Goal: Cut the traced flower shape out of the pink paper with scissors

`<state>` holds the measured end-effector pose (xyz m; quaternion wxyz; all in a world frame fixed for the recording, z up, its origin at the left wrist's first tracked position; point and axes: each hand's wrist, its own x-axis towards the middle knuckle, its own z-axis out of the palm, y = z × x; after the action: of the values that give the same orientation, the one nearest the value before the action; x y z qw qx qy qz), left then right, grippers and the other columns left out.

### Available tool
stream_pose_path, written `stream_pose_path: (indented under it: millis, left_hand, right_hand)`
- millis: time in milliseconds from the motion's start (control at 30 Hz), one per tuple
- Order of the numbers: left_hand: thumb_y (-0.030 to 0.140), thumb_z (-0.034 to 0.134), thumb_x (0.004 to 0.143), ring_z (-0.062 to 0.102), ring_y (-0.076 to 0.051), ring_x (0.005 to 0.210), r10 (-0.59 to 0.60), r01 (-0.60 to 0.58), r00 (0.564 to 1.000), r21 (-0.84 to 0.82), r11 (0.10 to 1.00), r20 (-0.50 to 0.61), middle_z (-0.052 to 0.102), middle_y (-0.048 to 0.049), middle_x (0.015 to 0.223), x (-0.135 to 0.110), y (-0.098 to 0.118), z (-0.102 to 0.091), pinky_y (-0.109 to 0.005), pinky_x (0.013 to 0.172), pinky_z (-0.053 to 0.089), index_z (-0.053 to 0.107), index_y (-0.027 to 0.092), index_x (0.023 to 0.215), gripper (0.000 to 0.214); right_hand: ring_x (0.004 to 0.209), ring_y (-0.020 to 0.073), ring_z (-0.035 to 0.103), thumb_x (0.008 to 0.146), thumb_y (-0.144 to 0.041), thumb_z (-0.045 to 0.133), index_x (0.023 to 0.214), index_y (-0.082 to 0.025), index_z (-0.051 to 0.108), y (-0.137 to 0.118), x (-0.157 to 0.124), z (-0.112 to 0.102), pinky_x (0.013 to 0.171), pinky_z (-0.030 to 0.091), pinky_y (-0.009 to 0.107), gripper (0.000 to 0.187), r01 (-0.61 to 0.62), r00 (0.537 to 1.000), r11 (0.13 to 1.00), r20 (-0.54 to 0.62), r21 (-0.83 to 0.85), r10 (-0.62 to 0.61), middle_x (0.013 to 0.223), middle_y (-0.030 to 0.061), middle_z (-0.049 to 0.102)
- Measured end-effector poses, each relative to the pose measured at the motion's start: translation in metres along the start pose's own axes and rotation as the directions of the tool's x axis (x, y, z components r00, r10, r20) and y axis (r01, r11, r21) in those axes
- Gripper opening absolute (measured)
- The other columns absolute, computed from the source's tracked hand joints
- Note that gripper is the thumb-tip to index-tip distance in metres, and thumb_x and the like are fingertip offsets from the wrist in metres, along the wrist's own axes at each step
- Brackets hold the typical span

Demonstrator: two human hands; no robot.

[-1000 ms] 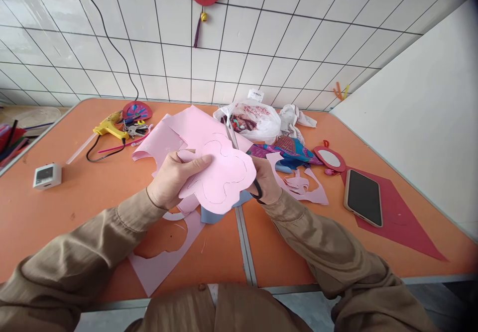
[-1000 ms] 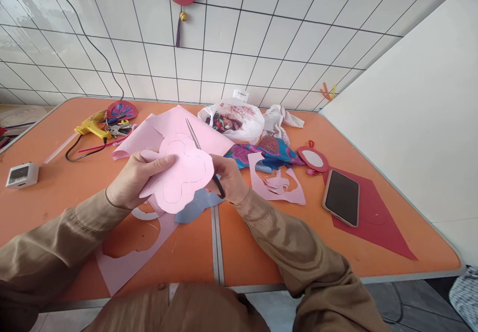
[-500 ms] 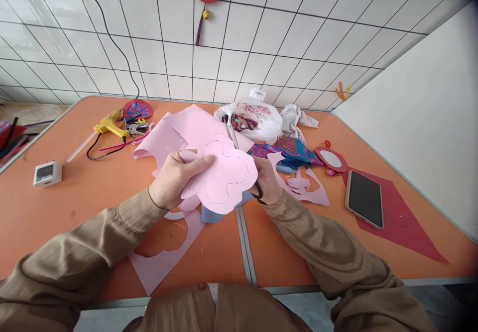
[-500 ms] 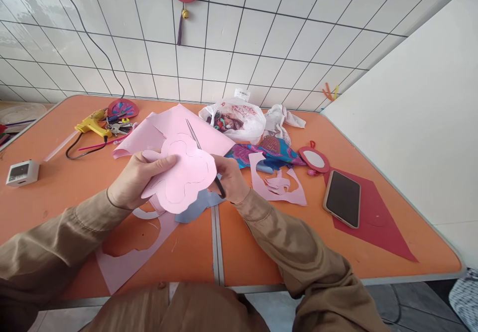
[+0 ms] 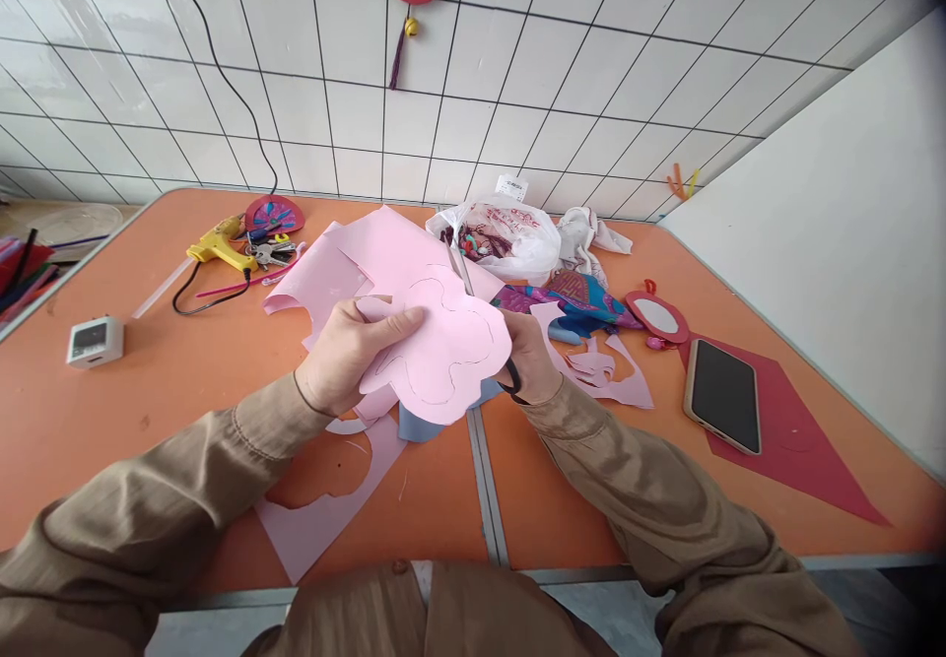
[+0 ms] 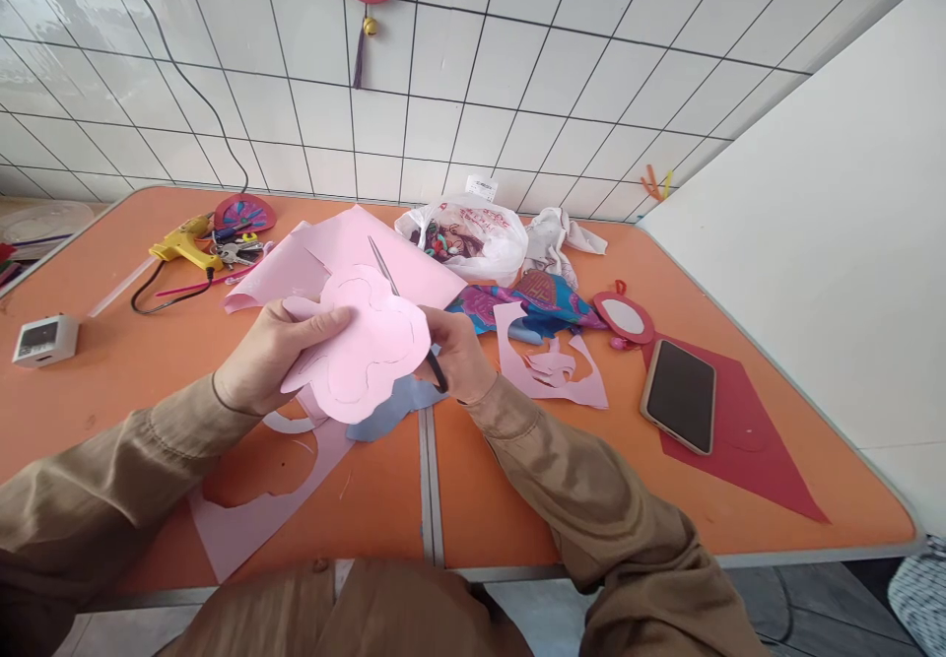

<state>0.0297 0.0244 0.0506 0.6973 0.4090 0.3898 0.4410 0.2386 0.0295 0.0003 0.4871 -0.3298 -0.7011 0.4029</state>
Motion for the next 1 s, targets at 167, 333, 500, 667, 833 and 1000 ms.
stream_pose_path:
  millis: [167, 333, 500, 667, 833, 1000]
  left_hand:
    - [0.040, 0.091, 0.061, 0.055, -0.011, 0.048, 0.005, -0.005, 1.000, 0.009, 1.000, 0.000, 0.062, -0.0042, 0.052, 0.000, 0.000, -0.001, -0.021, 0.043, 0.039, 0.072, 0.010, 0.054, 0.036]
    - [0.039, 0.091, 0.061, 0.054, -0.010, 0.049, 0.012, -0.012, 1.000, 0.007, 1.000, 0.001, 0.061, -0.0031, 0.053, 0.001, 0.000, -0.002, -0.020, 0.043, 0.040, 0.072, 0.010, 0.054, 0.035]
    - [0.036, 0.090, 0.063, 0.051, -0.008, 0.046, 0.019, -0.020, 1.000, 0.011, 1.000, 0.018, 0.059, -0.0008, 0.052, 0.001, 0.004, -0.001, -0.019, 0.040, 0.038, 0.067, 0.011, 0.050, 0.036]
    - [0.034, 0.090, 0.065, 0.056, -0.010, 0.047, -0.012, 0.010, 0.999, 0.046, 0.999, 0.045, 0.062, -0.0010, 0.052, -0.001, 0.010, -0.002, -0.019, 0.040, 0.041, 0.069, 0.011, 0.052, 0.034]
    - [0.034, 0.092, 0.063, 0.054, -0.008, 0.041, -0.074, 0.062, 0.985, 0.074, 0.995, 0.158, 0.064, -0.0014, 0.050, -0.001, 0.016, -0.003, -0.018, 0.040, 0.044, 0.072, 0.011, 0.055, 0.032]
    - [0.033, 0.093, 0.063, 0.057, -0.009, 0.045, -0.138, 0.111, 0.962, 0.128, 0.986, 0.235, 0.065, -0.0019, 0.052, 0.001, 0.021, -0.006, -0.016, 0.039, 0.042, 0.073, 0.011, 0.056, 0.030]
  right_hand:
    - [0.047, 0.0137, 0.045, 0.065, -0.045, 0.083, 0.076, -0.021, 0.070, -0.004, 0.002, 0.000, 0.050, 0.045, 0.030, 0.029, -0.024, 1.000, 1.000, 0.001, -0.015, 0.024, 0.052, -0.0029, 0.055]
    - [0.048, 0.0127, 0.044, 0.065, -0.041, 0.084, 0.071, -0.020, 0.067, -0.007, 0.002, 0.001, 0.047, 0.041, 0.027, 0.028, -0.026, 1.000, 1.000, 0.006, 0.007, 0.026, 0.053, -0.0030, 0.054]
    - [0.045, 0.0123, 0.046, 0.068, -0.047, 0.083, 0.071, -0.021, 0.065, -0.006, 0.003, -0.003, 0.046, 0.041, 0.026, 0.032, -0.025, 1.000, 1.000, -0.003, 0.001, 0.025, 0.052, -0.0038, 0.053]
    - [0.049, 0.0147, 0.054, 0.077, -0.059, 0.075, 0.071, -0.021, 0.059, -0.004, 0.005, -0.012, 0.046, 0.044, 0.027, 0.041, -0.087, 0.995, 0.996, 0.042, -0.030, 0.088, 0.052, -0.0023, 0.054]
    - [0.053, 0.0135, 0.055, 0.077, -0.058, 0.075, 0.080, -0.019, 0.061, -0.008, 0.005, -0.020, 0.050, 0.047, 0.027, 0.042, -0.143, 0.980, 0.990, 0.134, -0.012, 0.144, 0.063, -0.0005, 0.058]
    - [0.055, 0.0111, 0.051, 0.076, -0.051, 0.077, 0.082, -0.017, 0.064, -0.017, 0.007, -0.029, 0.051, 0.044, 0.024, 0.036, -0.146, 0.966, 0.988, 0.210, -0.042, 0.151, 0.065, -0.0008, 0.057]
